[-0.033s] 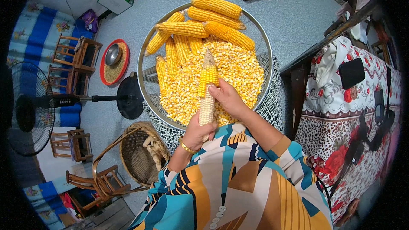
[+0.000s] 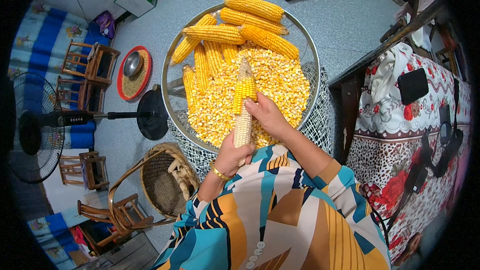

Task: The person shells corn by hand, removing kernels from a corn cob over a tray filled with corn.

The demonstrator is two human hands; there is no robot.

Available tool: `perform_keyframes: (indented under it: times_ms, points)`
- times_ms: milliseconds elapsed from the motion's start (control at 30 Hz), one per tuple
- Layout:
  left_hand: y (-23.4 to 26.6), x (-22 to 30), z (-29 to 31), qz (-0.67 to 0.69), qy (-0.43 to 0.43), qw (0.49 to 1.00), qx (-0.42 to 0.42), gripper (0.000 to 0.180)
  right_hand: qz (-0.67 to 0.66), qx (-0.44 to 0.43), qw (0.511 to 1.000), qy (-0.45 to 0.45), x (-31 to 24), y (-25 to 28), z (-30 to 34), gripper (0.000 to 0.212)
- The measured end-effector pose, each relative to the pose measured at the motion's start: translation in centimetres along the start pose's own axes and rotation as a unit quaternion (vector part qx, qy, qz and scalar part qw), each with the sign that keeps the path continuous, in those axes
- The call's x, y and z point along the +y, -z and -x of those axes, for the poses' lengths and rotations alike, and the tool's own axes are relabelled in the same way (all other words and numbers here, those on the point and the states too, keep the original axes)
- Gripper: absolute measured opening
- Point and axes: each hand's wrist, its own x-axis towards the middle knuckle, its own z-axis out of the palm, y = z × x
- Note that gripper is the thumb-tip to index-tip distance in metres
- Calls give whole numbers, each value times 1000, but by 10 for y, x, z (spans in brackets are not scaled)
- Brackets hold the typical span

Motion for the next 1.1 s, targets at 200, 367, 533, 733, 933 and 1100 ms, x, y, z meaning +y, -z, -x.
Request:
perform_keyframes:
  times_ms: [200,367,533,733,933,1100]
  points:
    - [-1,-4,-4,-181,-66,979,59,32,-95,3,994,-53,1,-1,-4,38]
    - [-2,0,-2,-144,-44,987,55,32,-30,16,999,-1,6,-3,-3,40]
    - [-2,1,0,-80,-27,996,42,34,-41,1,999,-18,11,6,-3,39]
    - [6,-12,-10,-253,-131,955,84,34,-104,-7,993,-48,3,6,-2,40]
    - [1,-1,-3,-139,-75,987,40,36,-162,-53,985,-28,-5,8,0,36]
    - [-4,7,2,-59,-25,998,15,38,-100,-90,990,-43,-7,11,-2,37]
